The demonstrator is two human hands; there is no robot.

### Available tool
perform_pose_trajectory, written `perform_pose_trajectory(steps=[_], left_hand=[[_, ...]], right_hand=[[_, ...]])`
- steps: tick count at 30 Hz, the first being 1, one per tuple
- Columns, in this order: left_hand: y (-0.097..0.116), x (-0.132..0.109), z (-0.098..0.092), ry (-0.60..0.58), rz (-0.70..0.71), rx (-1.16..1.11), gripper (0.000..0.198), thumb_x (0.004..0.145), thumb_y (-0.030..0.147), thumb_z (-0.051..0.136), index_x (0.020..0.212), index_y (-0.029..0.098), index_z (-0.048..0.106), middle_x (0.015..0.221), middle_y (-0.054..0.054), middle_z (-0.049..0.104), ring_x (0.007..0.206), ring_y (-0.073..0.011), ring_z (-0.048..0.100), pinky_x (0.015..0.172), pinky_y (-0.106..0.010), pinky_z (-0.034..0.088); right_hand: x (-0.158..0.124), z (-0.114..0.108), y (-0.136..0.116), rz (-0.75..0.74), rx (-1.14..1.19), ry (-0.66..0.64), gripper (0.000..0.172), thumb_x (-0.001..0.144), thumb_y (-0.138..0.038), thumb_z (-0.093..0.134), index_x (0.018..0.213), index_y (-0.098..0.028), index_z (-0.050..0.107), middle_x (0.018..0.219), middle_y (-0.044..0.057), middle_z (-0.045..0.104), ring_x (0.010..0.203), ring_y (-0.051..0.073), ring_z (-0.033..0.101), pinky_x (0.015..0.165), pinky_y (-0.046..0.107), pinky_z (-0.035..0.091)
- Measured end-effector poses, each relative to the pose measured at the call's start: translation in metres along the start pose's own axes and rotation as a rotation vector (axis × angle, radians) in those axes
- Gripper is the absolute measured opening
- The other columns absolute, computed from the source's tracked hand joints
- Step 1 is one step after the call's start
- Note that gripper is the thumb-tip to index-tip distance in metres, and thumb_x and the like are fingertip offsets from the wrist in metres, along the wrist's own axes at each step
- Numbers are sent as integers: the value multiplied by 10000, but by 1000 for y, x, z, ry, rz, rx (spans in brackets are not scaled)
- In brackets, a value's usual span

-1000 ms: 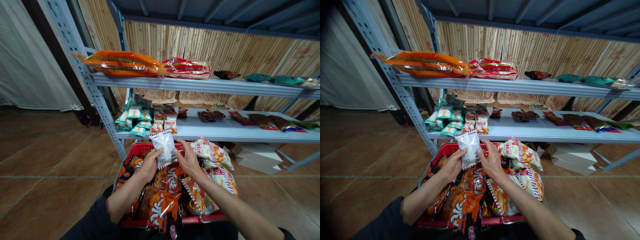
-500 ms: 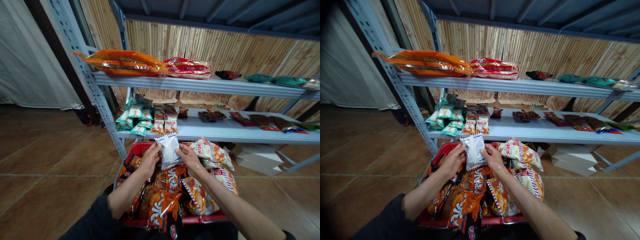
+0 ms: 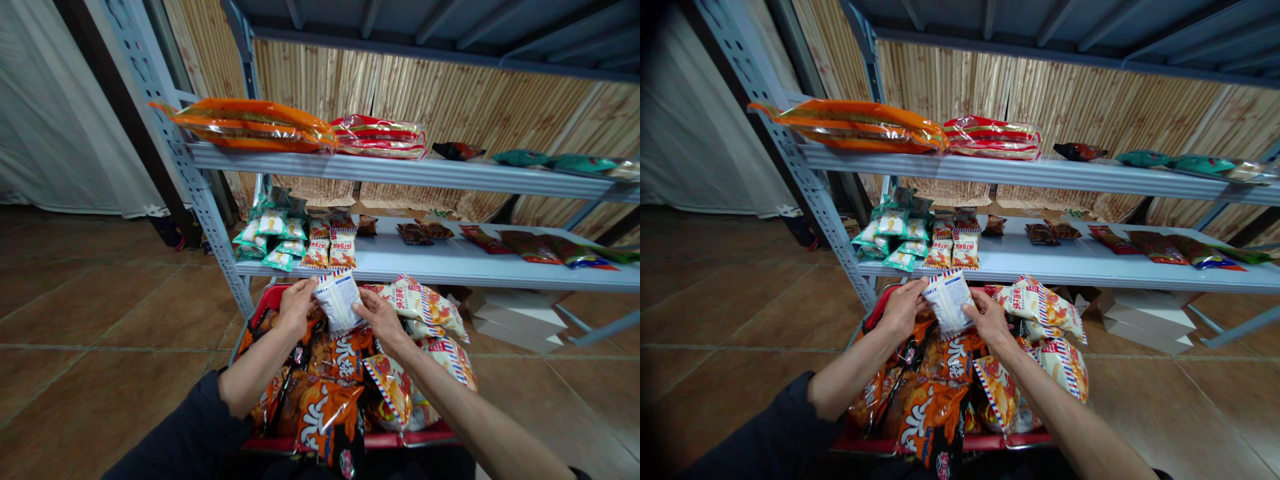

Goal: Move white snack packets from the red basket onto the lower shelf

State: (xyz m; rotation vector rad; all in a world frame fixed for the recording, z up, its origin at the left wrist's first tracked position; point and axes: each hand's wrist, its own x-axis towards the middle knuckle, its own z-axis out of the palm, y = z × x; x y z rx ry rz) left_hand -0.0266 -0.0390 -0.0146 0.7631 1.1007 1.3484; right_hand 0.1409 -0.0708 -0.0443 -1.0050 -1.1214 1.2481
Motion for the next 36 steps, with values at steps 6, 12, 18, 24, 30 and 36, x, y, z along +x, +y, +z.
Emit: perform_pose_trajectory(steps=[6,12,18,24,30,36], left_hand=[[3,4,-2,27,-21,-13,318,561,395,709,714,135,606,691,-26,637,597,-120,577,584,-240,452],[4,4,-7,-171,-44,-28,310,640,408,671,834,171,624,868,-46,662,739,-125,605,714,-253,464],[-7,-6,-13,-313,-170,-3,372,674,446,637,938,187,601,942,-75,664,787,-156,620,719,-285,469],[-8,-19,-12,-445,-243,36,400,668,392,664,1008,191,597,1028,-90,649,884,-191,613,733,-306,474],[-8,-23,-3,-343,-228,9,368,653,331,684,970,158,609,927,-92,680,799,-189,638,715,-317,490],[-11,-21,0,-237,-207,46,315,668,276,659,947,138,610,822,-78,692,712,-182,644,670,-309,503]], right_hand=[[-1,3,-1,10,16,-12,369,657,-330,660,1005,-218,606,990,28,663,928,193,594,811,328,451],[1,5,-3,77,33,46,376,629,-378,674,956,-198,624,881,33,686,793,182,613,695,300,471],[3,5,-5,79,85,50,395,631,-407,672,958,-191,630,866,37,690,720,161,618,666,283,462],[9,7,-8,74,77,101,389,623,-412,677,930,-177,633,814,35,694,677,157,618,650,285,462],[13,6,-5,84,31,135,400,631,-432,665,941,-184,621,797,31,689,682,159,615,648,286,457],[13,3,1,64,-68,159,425,659,-452,634,1000,-200,598,847,26,675,756,159,597,704,291,447]])
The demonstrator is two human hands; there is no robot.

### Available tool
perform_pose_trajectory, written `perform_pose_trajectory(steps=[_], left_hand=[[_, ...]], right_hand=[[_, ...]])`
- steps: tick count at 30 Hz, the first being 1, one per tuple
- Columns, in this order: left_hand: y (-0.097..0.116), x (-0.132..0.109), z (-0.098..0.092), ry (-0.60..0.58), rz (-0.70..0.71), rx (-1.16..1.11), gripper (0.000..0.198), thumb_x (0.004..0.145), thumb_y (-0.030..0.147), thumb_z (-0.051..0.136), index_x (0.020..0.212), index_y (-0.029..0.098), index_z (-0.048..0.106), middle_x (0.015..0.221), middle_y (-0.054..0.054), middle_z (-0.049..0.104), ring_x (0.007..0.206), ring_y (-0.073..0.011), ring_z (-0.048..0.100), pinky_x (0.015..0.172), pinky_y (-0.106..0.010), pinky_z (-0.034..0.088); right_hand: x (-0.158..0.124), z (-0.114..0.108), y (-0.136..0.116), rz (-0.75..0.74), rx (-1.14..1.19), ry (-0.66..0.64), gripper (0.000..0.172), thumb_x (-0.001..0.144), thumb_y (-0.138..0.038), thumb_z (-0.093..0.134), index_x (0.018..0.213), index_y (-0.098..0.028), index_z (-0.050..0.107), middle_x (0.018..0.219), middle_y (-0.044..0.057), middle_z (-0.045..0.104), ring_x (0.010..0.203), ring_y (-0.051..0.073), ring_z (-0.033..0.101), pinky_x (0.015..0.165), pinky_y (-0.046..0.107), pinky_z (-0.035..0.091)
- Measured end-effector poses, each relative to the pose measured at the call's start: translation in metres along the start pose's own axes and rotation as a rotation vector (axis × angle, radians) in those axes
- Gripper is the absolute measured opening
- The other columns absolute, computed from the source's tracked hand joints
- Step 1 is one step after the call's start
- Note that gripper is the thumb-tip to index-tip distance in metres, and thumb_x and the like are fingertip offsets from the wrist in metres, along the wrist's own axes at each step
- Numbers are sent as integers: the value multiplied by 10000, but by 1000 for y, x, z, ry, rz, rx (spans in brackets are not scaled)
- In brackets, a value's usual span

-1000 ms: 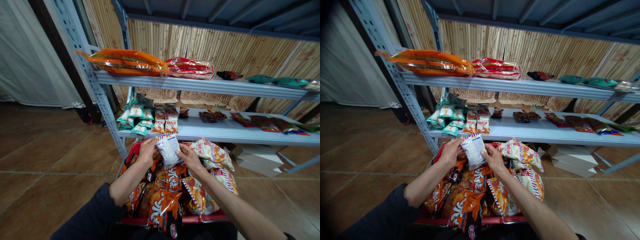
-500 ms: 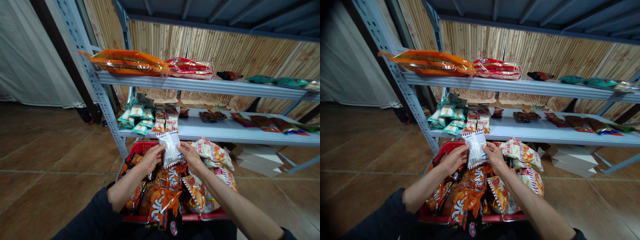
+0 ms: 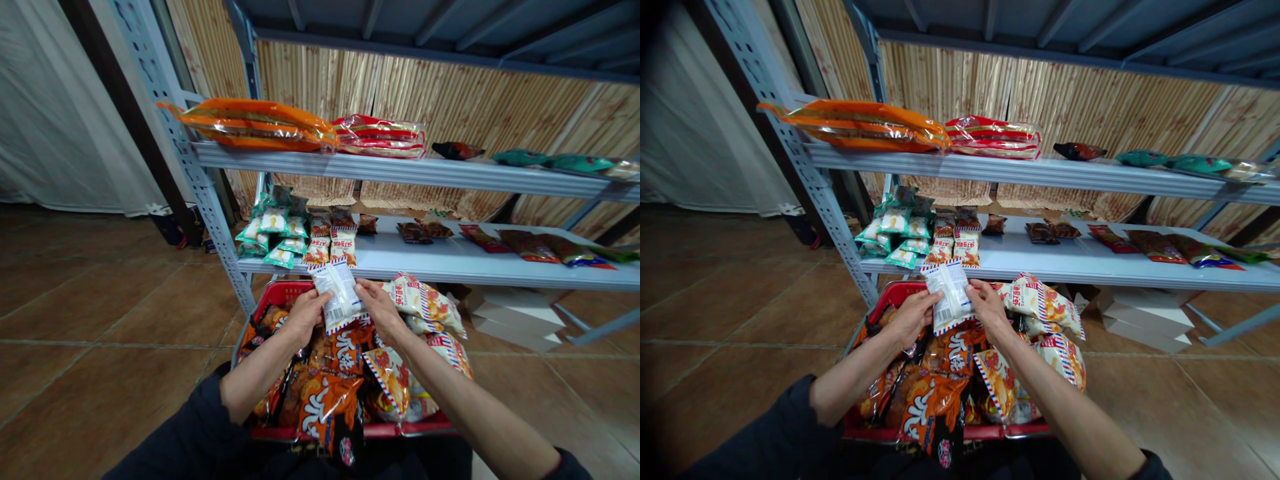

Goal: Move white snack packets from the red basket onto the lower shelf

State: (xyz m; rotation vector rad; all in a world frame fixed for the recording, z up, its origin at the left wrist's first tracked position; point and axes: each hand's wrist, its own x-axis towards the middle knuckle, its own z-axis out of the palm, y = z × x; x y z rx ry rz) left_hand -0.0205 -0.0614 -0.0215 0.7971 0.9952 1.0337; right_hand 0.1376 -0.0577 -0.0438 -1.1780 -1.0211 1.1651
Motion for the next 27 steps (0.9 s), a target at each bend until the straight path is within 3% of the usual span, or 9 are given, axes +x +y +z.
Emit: perform_pose_trajectory(steps=[5,11,20,23,27], left_hand=[[0,5,-6,27,20,4,283,676,279,645,915,133,608,840,-82,688,703,-174,643,654,-290,501],[-1,10,-12,36,3,-65,299,644,259,670,912,144,603,839,-86,685,686,-178,645,642,-301,508],[-1,15,-15,24,-8,-88,289,662,242,657,933,156,601,859,-82,684,681,-166,644,643,-300,514],[-2,17,-12,49,-16,-90,288,653,223,661,925,147,604,833,-82,687,660,-173,644,620,-307,518],[-3,20,-8,53,-3,-156,242,662,164,639,900,122,615,787,-82,691,652,-174,644,613,-293,519]], right_hand=[[-5,-4,-1,-8,-19,-39,440,680,-410,627,1058,-194,561,900,39,671,792,154,582,731,286,427],[-12,-6,-7,-24,7,-103,336,695,-334,608,990,-176,593,820,38,673,731,138,573,669,258,417],[-3,-8,6,-114,8,-103,304,734,-264,555,1032,-202,556,982,46,659,861,151,600,790,302,446],[-3,-10,3,-241,-200,-96,327,768,-244,501,1092,-208,526,1012,54,641,915,168,590,808,333,455],[-9,-12,-7,-603,-652,-10,301,779,-193,486,1064,-234,574,1079,67,578,1006,197,527,854,376,435]])
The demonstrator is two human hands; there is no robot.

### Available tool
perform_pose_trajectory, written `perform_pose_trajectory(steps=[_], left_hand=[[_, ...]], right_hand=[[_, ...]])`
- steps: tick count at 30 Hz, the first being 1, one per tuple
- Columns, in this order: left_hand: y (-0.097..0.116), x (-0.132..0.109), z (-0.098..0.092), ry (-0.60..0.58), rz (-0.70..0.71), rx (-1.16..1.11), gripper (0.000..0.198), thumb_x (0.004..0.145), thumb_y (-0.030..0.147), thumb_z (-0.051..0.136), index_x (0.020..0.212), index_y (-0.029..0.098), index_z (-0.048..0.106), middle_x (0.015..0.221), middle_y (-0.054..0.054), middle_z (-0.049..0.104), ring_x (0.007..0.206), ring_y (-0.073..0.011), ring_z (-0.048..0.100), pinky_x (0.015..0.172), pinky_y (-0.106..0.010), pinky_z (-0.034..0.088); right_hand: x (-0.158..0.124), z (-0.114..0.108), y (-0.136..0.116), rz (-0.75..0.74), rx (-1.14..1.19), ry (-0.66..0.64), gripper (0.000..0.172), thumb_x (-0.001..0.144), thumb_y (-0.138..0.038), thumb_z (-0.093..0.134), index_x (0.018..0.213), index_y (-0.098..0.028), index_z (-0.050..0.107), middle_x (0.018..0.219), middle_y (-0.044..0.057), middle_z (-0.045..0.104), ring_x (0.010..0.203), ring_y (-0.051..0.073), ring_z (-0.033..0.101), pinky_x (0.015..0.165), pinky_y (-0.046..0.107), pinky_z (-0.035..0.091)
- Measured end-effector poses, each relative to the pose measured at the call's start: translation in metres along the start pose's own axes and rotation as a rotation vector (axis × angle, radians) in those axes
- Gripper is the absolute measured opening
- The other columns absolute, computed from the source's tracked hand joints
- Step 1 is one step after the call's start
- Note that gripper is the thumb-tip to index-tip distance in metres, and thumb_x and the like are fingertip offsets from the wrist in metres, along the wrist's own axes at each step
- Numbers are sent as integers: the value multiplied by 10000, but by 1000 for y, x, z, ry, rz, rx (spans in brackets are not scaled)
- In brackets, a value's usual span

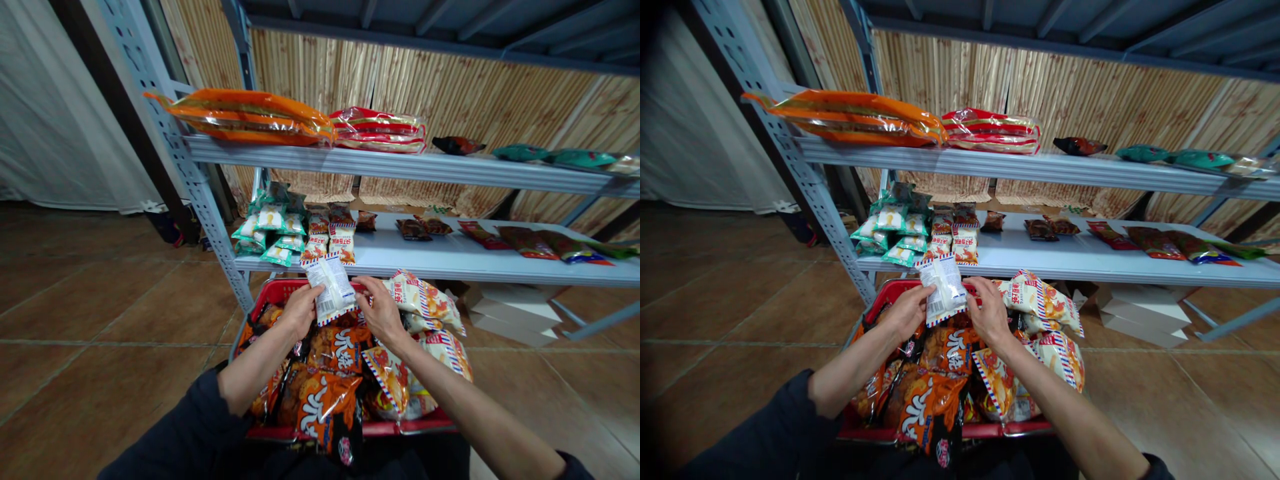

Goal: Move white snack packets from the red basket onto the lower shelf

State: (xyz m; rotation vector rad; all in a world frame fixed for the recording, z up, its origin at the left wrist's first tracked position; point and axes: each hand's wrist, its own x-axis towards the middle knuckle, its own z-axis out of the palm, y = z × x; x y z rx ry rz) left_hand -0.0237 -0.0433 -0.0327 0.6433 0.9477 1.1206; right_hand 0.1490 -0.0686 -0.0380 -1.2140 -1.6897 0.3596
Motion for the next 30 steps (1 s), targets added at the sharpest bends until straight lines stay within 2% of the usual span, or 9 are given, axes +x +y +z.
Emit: perform_pose_trajectory(steps=[2,5,12,14,17,20,22,25,30], left_hand=[[1,0,3,-4,14,-40,209,668,134,625,875,110,623,773,-81,693,661,-168,645,623,-274,517],[2,-1,7,4,32,-68,164,673,124,615,833,95,630,751,-84,693,673,-167,645,629,-258,513],[0,4,5,-11,43,-44,189,646,175,651,809,81,634,724,-95,684,631,-178,632,582,-274,501],[-1,5,4,1,49,-38,201,638,188,661,810,87,633,715,-89,680,612,-172,625,564,-271,491],[0,2,7,24,63,-33,226,623,199,682,820,105,624,727,-72,674,593,-153,611,550,-261,477],[2,-5,16,6,86,-17,279,620,217,694,866,120,604,766,-67,668,617,-144,605,557,-255,467],[4,-10,23,-4,99,-7,291,628,238,694,874,125,587,762,-61,660,626,-140,600,569,-254,462],[6,-17,30,-9,102,-8,261,637,280,699,795,133,551,698,-38,636,628,-125,592,625,-262,467],[5,-20,26,-81,140,-9,283,663,351,682,796,158,524,869,-74,645,820,-168,620,789,-351,471]], right_hand=[[-1,-3,-5,-130,-146,22,282,786,-169,483,1033,-240,597,1051,70,572,997,204,513,861,389,426],[-4,-3,-11,-242,-237,-1,275,802,-148,469,1025,-235,603,1006,73,574,948,199,512,836,382,432],[-10,-1,-20,-335,-317,-114,284,823,-225,469,1091,-219,563,1049,84,553,980,204,491,850,381,434],[-11,-1,-23,-339,-353,-150,334,812,-311,498,1128,-211,538,1115,97,534,1031,222,474,880,400,423],[-14,0,-28,-334,-420,-199,535,748,-456,552,1207,-192,473,1231,129,474,1119,266,425,919,447,402],[-17,3,-33,-326,-484,-231,649,709,-448,597,1273,-191,405,1346,136,368,1205,293,348,962,472,368],[-17,6,-33,-301,-502,-218,634,726,-346,595,1303,-210,368,1378,117,333,1232,288,324,976,468,361],[-14,7,-29,-244,-469,-171,569,761,-220,537,1306,-239,374,1359,92,381,1200,270,384,960,446,388],[-2,-2,-17,-99,-176,-17,391,827,-248,458,1216,-247,497,1255,66,513,1129,233,481,981,421,366]])
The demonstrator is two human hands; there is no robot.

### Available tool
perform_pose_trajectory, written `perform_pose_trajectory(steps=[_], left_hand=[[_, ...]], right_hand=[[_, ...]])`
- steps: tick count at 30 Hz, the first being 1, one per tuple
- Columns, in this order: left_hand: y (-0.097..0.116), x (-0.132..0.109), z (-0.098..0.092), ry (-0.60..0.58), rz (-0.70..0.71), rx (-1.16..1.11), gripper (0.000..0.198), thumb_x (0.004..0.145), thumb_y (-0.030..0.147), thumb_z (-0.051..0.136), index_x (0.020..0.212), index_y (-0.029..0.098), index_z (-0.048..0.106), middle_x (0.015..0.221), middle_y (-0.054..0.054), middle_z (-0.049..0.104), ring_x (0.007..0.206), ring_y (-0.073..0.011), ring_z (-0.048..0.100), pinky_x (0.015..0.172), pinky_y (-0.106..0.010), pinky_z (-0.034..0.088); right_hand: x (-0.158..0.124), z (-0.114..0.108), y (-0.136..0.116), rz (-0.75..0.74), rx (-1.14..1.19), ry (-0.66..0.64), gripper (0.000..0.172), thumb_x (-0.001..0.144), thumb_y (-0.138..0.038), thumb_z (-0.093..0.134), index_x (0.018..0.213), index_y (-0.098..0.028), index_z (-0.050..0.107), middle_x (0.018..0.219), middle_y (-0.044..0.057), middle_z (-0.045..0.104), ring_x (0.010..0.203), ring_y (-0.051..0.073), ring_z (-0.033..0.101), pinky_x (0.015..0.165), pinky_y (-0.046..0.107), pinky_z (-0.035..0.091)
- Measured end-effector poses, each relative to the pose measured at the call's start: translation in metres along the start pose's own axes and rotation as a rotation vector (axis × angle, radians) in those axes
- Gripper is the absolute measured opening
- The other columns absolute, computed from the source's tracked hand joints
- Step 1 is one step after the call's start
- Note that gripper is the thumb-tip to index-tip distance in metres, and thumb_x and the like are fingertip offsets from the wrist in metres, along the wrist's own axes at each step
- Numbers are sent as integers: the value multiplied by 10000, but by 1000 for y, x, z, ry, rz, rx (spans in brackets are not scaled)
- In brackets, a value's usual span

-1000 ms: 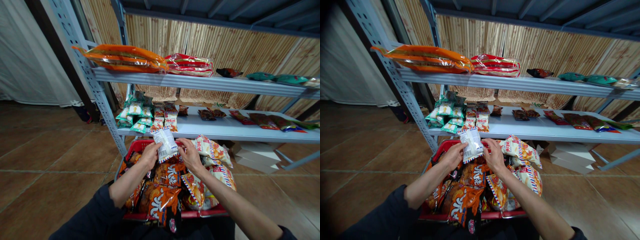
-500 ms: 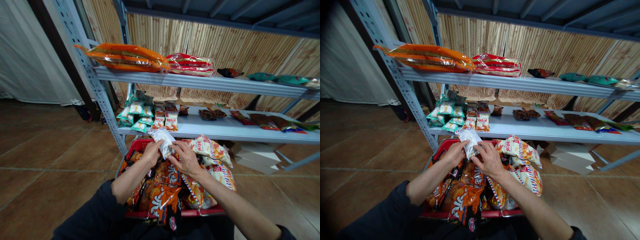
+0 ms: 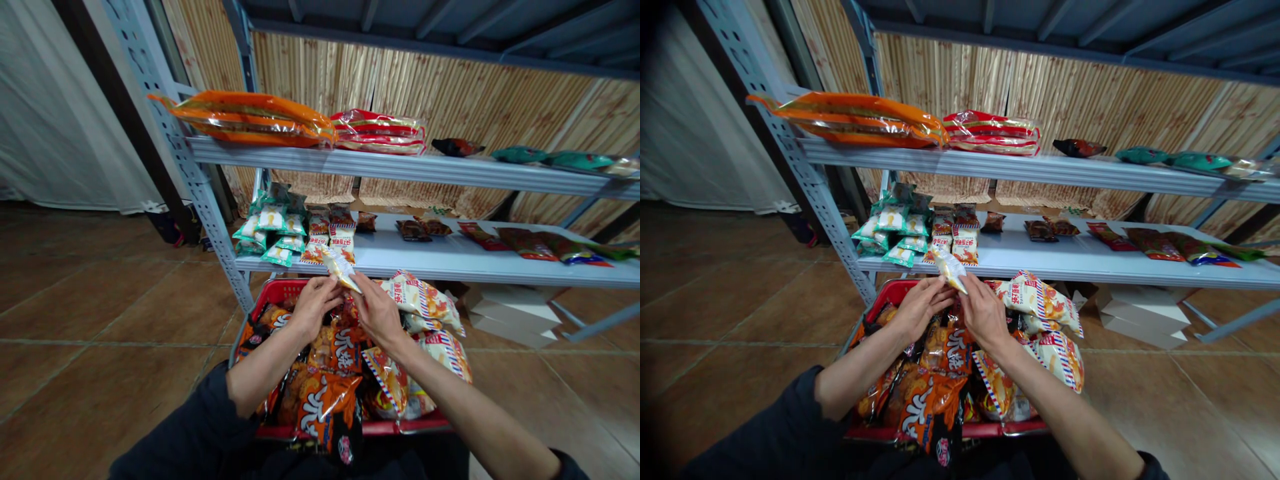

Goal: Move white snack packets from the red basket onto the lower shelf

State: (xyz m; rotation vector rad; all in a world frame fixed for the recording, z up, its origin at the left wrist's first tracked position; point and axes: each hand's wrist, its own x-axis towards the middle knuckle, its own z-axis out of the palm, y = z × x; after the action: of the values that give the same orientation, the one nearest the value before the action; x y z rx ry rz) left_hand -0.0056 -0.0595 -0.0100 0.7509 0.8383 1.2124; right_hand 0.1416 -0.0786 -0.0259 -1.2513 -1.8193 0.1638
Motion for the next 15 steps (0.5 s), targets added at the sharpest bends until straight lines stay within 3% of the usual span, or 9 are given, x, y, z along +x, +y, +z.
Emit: perform_pose_trajectory(steps=[5,8,11,15], left_hand=[[-8,5,-12,104,-27,100,322,646,377,695,846,161,564,966,-89,633,869,-164,604,830,-342,462],[-10,6,-13,1,-97,59,314,674,371,674,885,157,583,974,-93,646,847,-154,611,805,-303,466],[-10,7,-12,-54,-110,-10,285,684,312,672,906,150,594,928,-89,667,797,-154,627,754,-280,479],[-10,8,-12,21,-91,-12,282,674,205,671,938,142,592,892,-81,680,748,-161,639,710,-276,493]], right_hand=[[6,-4,6,506,696,113,396,794,-393,504,1161,-247,524,1108,46,613,946,208,588,860,424,467],[2,3,8,765,1090,90,350,746,-385,572,1067,-246,559,1062,33,633,852,184,614,776,402,511],[-5,10,9,911,1244,75,265,693,-309,644,941,-230,597,994,19,655,802,158,617,760,362,518],[-9,11,9,947,1240,-8,278,664,-239,668,937,-227,617,958,5,663,785,123,609,765,299,504]])
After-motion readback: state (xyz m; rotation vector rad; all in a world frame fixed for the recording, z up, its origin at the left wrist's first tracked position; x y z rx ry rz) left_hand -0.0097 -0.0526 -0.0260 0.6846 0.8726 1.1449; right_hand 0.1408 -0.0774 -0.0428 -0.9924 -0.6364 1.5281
